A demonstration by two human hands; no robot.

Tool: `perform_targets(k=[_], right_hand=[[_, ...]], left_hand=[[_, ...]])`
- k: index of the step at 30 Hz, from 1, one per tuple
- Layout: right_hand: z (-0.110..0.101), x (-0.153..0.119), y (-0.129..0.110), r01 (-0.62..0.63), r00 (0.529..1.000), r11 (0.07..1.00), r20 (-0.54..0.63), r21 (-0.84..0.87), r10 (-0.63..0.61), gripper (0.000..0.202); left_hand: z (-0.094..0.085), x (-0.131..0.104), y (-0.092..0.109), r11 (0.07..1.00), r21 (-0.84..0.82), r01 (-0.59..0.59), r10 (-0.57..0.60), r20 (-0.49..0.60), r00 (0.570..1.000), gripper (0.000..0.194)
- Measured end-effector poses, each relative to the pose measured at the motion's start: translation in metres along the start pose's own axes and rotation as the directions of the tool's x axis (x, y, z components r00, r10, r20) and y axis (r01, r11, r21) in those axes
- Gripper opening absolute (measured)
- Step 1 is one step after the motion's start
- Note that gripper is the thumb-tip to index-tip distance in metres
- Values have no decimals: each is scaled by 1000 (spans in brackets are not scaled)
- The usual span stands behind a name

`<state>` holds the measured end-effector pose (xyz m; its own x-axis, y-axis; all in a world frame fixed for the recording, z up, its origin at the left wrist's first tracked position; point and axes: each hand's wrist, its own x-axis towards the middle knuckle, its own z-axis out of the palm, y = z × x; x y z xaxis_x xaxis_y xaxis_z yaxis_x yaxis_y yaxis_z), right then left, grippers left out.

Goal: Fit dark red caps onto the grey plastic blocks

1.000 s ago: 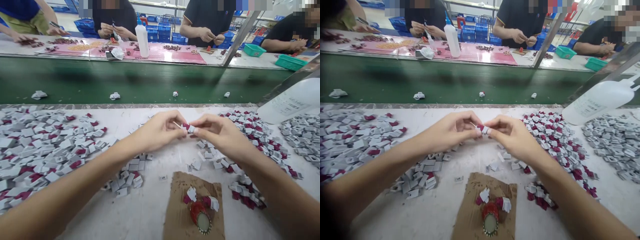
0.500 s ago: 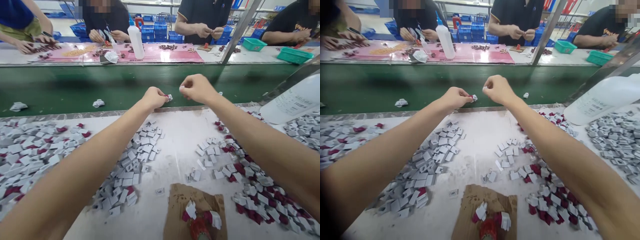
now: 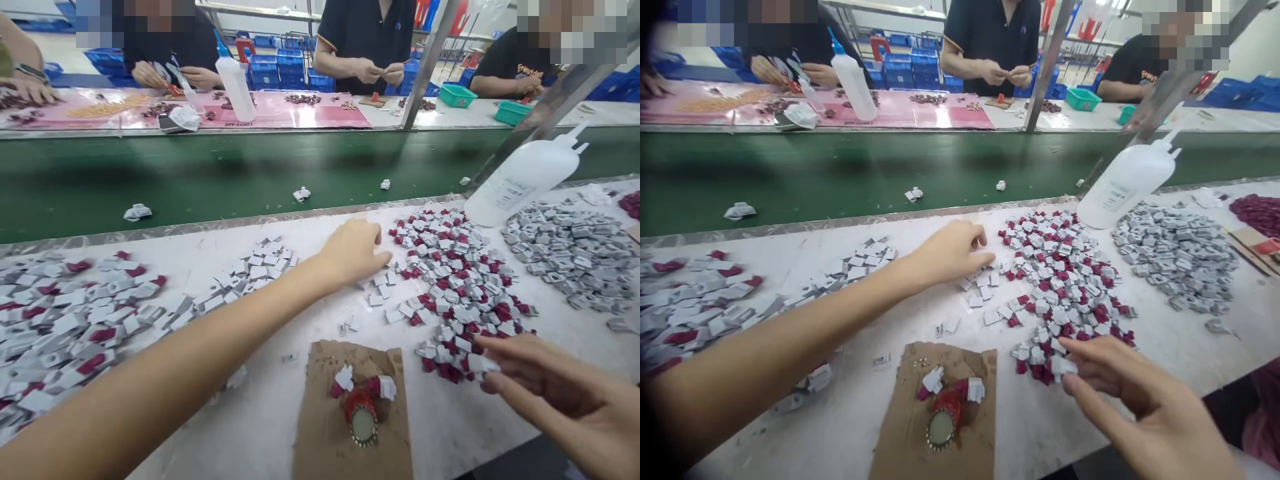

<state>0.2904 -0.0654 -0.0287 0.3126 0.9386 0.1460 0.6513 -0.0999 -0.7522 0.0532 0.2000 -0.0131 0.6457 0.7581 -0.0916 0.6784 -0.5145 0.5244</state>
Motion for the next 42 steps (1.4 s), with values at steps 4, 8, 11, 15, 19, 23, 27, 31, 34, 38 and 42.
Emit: perform_targets(k=[4,8,11,15,19,23,27,31,34,38,42], right_hand=[[14,-39,2,162,983,987,89,4,-162,18],[22,-57,1,292,955,957,64,3,-291,14],[28,-60,0,294,956,956,5,-11,-294,9],[34,-57,-1,306,952,952,-19,13,-306,11],[37,-54,1,295,955,955,10,30,-295,18],[40,-55,-3,263,963,957,33,124,-269,16],[50,-54,-15,149,986,939,22,310,-164,14],[64,-54,-34,140,986,883,14,449,-163,14],[74,-52,-47,215,966,860,29,463,-257,19],[81,-49,-58,275,941,859,61,433,-332,21],[83,-47,-64,316,925,860,71,402,-373,22]], left_hand=[[20,-3,13,997,37,63,-62,-26,998,17],[17,-8,13,992,1,129,-129,-47,991,7],[17,-9,17,989,-45,142,-144,-33,989,12],[26,-8,22,984,-83,156,-162,-85,983,14],[27,-10,25,976,-124,178,-194,-136,972,23],[9,-28,28,966,-182,182,-216,-185,959,18],[-6,-77,22,953,-196,231,-280,-276,920,16],[8,-133,6,930,-169,326,-363,-292,885,12],[26,-160,-4,944,-148,295,-326,-289,900,14],[37,-175,-9,968,-119,221,-248,-328,912,13],[35,-177,-8,972,-155,177,-216,-287,933,8]])
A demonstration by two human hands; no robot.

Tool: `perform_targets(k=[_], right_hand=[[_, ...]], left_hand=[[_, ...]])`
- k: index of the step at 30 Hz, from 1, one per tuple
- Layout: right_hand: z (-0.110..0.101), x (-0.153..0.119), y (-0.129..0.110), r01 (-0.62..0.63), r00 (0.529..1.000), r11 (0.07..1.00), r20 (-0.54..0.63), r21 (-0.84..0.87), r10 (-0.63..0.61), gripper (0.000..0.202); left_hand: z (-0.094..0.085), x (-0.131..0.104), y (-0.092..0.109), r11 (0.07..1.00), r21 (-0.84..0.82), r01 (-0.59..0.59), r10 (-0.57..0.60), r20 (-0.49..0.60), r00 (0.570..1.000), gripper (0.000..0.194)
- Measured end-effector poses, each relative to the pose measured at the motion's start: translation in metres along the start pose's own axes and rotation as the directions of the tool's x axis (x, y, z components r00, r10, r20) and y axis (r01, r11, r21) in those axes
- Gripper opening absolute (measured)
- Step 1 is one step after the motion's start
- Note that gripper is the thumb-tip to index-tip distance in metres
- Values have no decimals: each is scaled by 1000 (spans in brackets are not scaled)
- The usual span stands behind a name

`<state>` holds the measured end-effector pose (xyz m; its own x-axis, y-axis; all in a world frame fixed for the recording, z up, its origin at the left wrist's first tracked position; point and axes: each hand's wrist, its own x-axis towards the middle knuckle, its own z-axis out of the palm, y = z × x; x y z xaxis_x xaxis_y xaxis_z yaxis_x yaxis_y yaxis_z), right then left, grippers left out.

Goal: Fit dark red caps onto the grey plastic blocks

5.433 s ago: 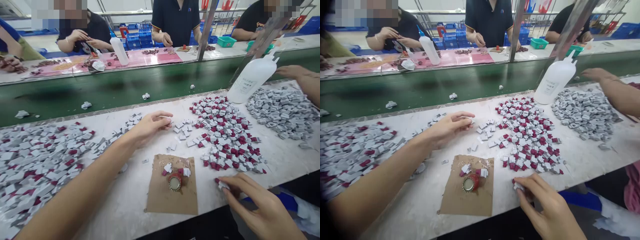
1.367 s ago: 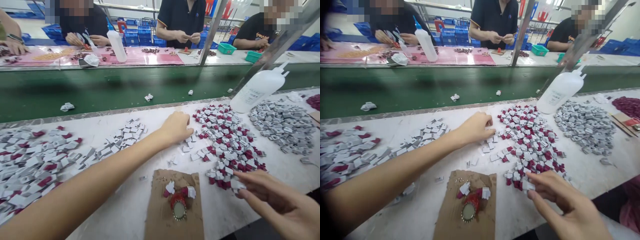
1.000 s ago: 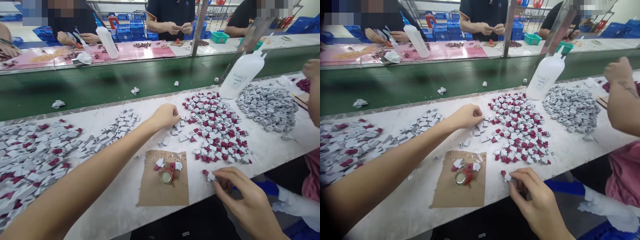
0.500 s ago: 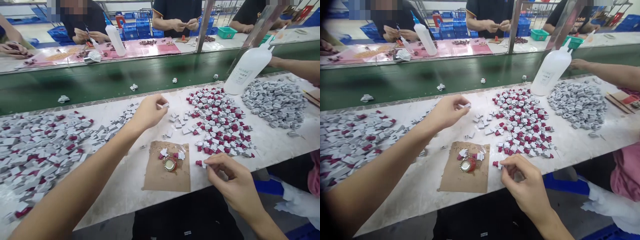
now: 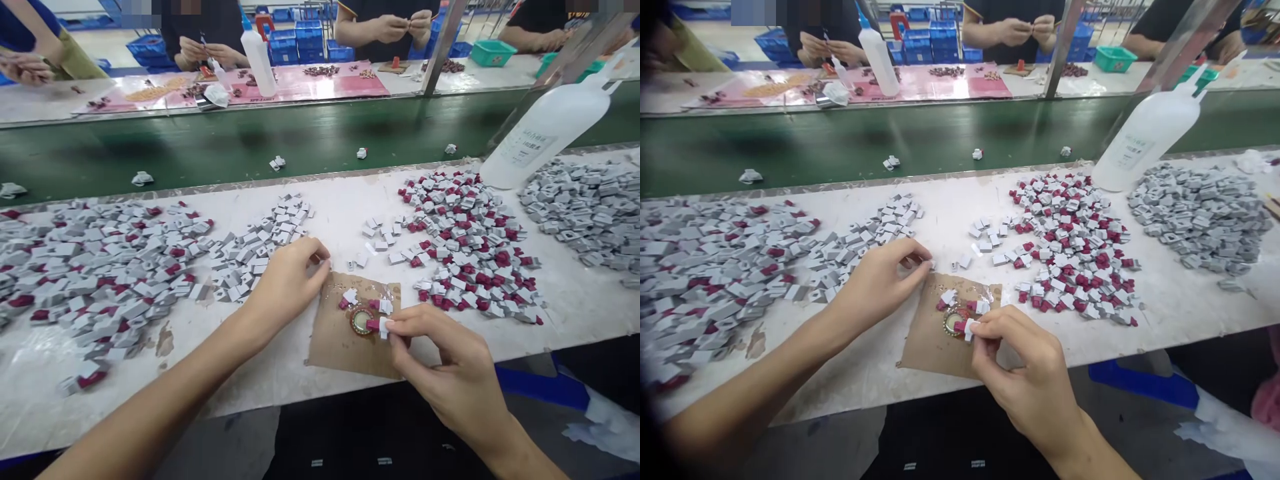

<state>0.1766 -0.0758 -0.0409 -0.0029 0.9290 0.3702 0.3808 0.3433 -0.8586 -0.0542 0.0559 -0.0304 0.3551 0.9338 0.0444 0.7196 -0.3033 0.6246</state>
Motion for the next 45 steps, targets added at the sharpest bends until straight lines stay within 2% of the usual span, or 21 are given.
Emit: perform_targets(k=[5,11,13,16,18,20,23,25,28,36,40,45], right_hand=[[3,2,-1,-26,999,999,46,-29,27,20],[4,2,-3,-66,998,997,-8,43,67,18],[1,4,-1,-132,989,985,-49,110,138,17],[-3,12,8,-228,958,934,-106,277,265,14],[-4,21,14,-261,931,874,-131,411,340,10],[-4,31,18,-277,906,793,-127,543,404,10],[-1,42,20,-279,891,701,-95,656,444,10],[0,46,19,-268,892,694,-100,668,441,10],[1,47,18,-257,893,712,-121,653,433,10],[-2,47,21,-242,894,765,-169,596,415,12],[-5,49,17,-252,922,845,-149,471,358,15],[-10,58,9,-212,962,917,-95,337,257,22]], left_hand=[[-4,6,-2,994,-65,86,-82,68,994,19],[-8,7,-6,997,12,82,-82,128,988,9],[-8,4,-3,991,-78,106,-95,130,987,9],[-8,-1,11,946,-299,126,-97,112,989,16],[-8,-4,25,896,-430,109,-81,82,993,19],[-6,-8,39,816,-567,108,-62,100,993,22],[1,-11,54,616,-767,179,-41,197,980,22],[6,-12,58,501,-836,223,-36,238,971,24],[12,-11,57,433,-865,254,-22,271,962,26],[13,-9,56,420,-866,273,9,305,952,25],[14,-8,53,450,-853,265,15,304,952,30],[9,-4,49,534,-823,195,65,270,961,10]])
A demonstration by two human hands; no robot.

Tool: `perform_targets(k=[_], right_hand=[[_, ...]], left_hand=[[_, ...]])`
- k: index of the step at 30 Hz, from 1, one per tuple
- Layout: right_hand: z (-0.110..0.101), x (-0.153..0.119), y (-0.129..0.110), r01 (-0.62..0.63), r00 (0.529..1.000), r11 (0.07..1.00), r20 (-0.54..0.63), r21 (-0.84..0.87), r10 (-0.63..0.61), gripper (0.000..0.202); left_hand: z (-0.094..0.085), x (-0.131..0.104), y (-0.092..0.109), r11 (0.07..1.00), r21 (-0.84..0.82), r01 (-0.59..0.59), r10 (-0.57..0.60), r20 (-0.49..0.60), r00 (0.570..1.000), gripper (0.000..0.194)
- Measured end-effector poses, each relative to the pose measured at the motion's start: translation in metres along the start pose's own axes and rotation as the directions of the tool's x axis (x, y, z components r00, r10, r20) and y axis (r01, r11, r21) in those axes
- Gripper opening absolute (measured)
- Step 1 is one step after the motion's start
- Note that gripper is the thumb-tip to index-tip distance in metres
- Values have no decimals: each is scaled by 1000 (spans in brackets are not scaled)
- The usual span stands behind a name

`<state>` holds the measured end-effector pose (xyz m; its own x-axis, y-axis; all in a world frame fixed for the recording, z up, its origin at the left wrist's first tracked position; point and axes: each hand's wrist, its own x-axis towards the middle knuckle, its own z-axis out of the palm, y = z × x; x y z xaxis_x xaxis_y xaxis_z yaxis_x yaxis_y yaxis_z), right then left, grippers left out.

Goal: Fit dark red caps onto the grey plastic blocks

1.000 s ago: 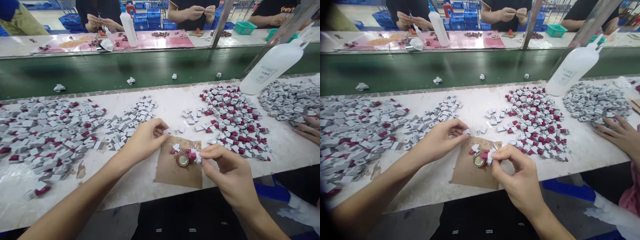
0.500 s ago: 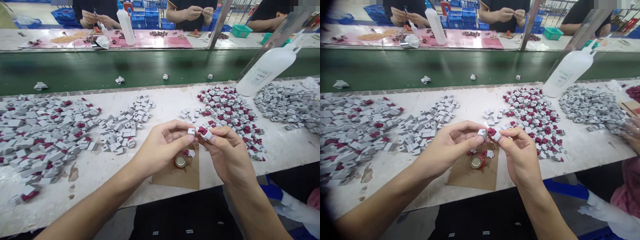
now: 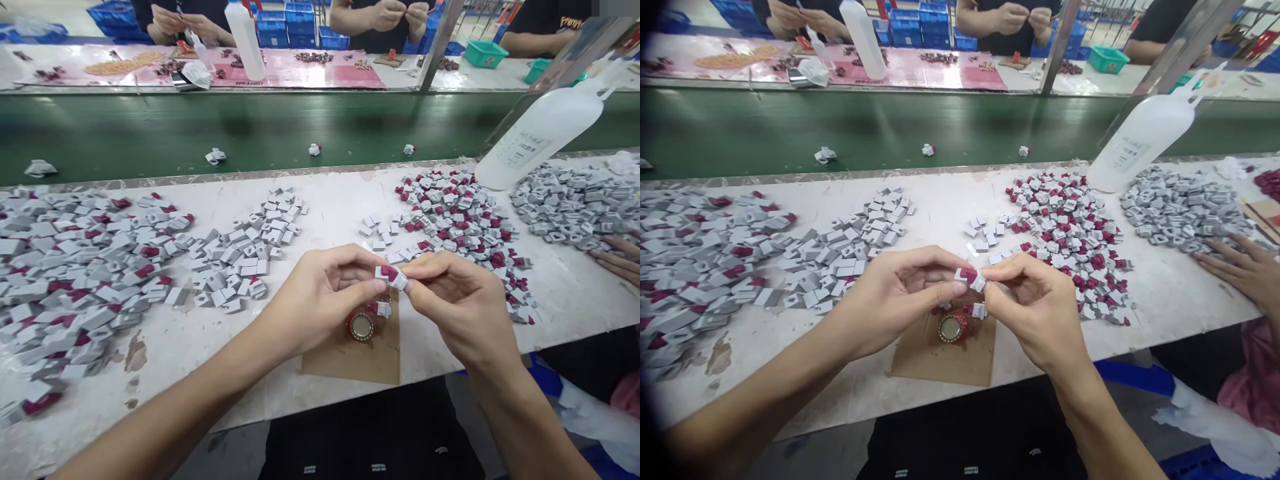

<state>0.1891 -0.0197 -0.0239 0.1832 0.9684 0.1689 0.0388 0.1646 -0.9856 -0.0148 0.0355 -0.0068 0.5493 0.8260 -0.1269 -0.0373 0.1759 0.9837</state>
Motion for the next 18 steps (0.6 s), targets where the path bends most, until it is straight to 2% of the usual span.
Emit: perform_targets(k=[7,13,16,18], right_hand=[[3,16,-2,48,983,998,176,33,-53,34],[14,27,-11,59,960,996,276,-65,-39,26],[26,59,-16,61,938,986,347,-158,-3,16],[42,101,-14,108,903,948,428,-300,33,17]], left_hand=[[-18,5,11,999,5,41,-41,45,998,12],[-44,5,22,997,70,42,-47,62,997,11],[-69,15,27,986,164,0,-5,33,999,14],[-93,30,31,959,284,-15,29,-43,999,15]])
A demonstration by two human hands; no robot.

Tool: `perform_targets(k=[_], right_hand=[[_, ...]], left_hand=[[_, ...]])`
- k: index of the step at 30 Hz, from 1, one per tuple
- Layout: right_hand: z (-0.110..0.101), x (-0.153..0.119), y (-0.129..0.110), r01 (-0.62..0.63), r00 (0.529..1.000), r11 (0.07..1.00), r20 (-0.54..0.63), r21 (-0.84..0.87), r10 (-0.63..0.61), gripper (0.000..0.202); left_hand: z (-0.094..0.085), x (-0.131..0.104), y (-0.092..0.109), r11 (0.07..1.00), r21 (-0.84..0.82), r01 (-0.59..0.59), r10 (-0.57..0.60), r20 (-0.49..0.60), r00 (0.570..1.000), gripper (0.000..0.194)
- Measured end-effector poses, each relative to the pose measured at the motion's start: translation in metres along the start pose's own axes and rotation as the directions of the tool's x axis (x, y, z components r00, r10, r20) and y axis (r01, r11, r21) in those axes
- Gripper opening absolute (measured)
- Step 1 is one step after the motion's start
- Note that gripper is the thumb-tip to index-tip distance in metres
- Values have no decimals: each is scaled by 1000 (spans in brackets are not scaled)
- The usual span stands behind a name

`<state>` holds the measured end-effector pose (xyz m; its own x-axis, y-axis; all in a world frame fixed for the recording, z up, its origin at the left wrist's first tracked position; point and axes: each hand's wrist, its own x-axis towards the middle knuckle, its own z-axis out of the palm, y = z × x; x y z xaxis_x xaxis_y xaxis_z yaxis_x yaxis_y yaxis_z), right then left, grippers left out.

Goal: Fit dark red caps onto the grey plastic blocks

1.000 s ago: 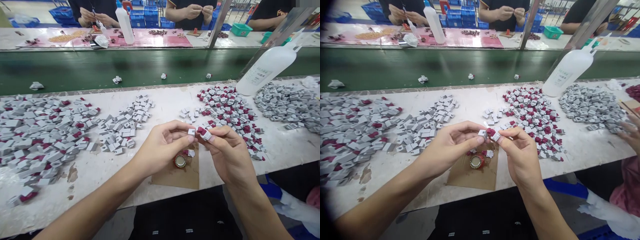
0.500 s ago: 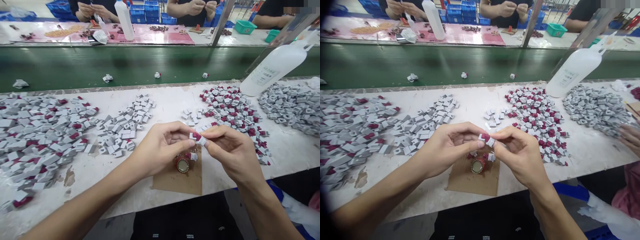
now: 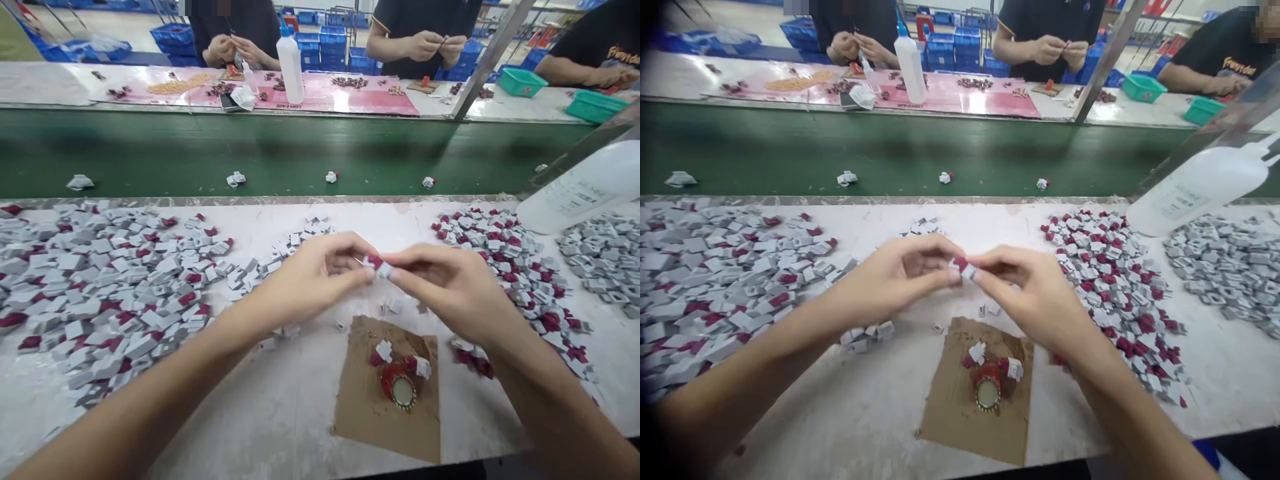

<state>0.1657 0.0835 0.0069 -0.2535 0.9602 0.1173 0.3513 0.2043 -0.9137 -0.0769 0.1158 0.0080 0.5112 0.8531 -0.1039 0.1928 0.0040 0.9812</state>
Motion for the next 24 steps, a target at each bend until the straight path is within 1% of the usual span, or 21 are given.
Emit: perform_targets(k=[1,2,3,4,5,6,7,8,9,10,11,12,14,16,18,19,21,23,24], right_hand=[[0,29,3,7,999,993,48,-118,-1,23],[3,60,7,24,998,970,65,-240,-9,32],[8,94,12,51,998,920,41,-389,-38,42],[15,127,18,76,997,843,52,-532,-57,52],[25,160,23,94,995,817,71,-568,-65,62],[36,190,28,120,992,807,100,-578,-76,69],[47,215,32,149,987,796,140,-587,-82,69],[56,236,35,167,982,783,172,-600,-78,63],[62,252,38,172,980,769,189,-615,-68,56],[64,263,40,168,980,753,191,-636,-57,50],[62,269,42,153,984,735,172,-661,-50,44],[54,270,45,127,990,715,134,-688,-47,40],[27,263,53,49,998,671,15,-739,-56,37],[-7,249,66,-54,993,631,-110,-774,-50,35],[-38,234,83,-145,982,606,-191,-782,-11,29],[-51,228,91,-177,977,602,-211,-778,15,25],[-68,219,105,-212,972,613,-231,-761,49,21],[-79,210,112,-221,967,635,-249,-741,46,24],[-84,203,111,-216,966,646,-257,-732,32,26]], left_hand=[[-13,11,-1,998,62,12,-7,-84,996,14],[-27,23,-3,993,113,44,-21,-194,981,13],[-42,36,-4,986,143,90,-39,-325,945,12],[-55,49,-6,978,149,143,-60,-458,887,10],[-68,63,-7,973,139,186,-73,-575,815,12],[-79,76,-9,969,121,216,-82,-665,742,16],[-88,88,-10,965,106,240,-91,-724,684,20],[-96,100,-11,961,97,259,-96,-760,643,24],[-101,110,-13,955,104,277,-96,-777,622,26],[-104,121,-14,948,125,293,-89,-779,620,27],[-105,131,-15,939,153,307,-81,-771,631,28],[-104,140,-17,931,179,318,-76,-756,650,28],[-95,159,-22,922,220,319,-77,-703,707,28],[-80,177,-26,920,237,311,-99,-628,772,28],[-66,192,-30,915,261,307,-120,-550,826,26],[-60,198,-31,910,279,306,-123,-523,843,25],[-52,205,-31,891,329,312,-114,-504,856,22],[-47,206,-27,859,392,331,-90,-520,849,23],[-45,203,-24,841,418,343,-77,-536,841,26]])
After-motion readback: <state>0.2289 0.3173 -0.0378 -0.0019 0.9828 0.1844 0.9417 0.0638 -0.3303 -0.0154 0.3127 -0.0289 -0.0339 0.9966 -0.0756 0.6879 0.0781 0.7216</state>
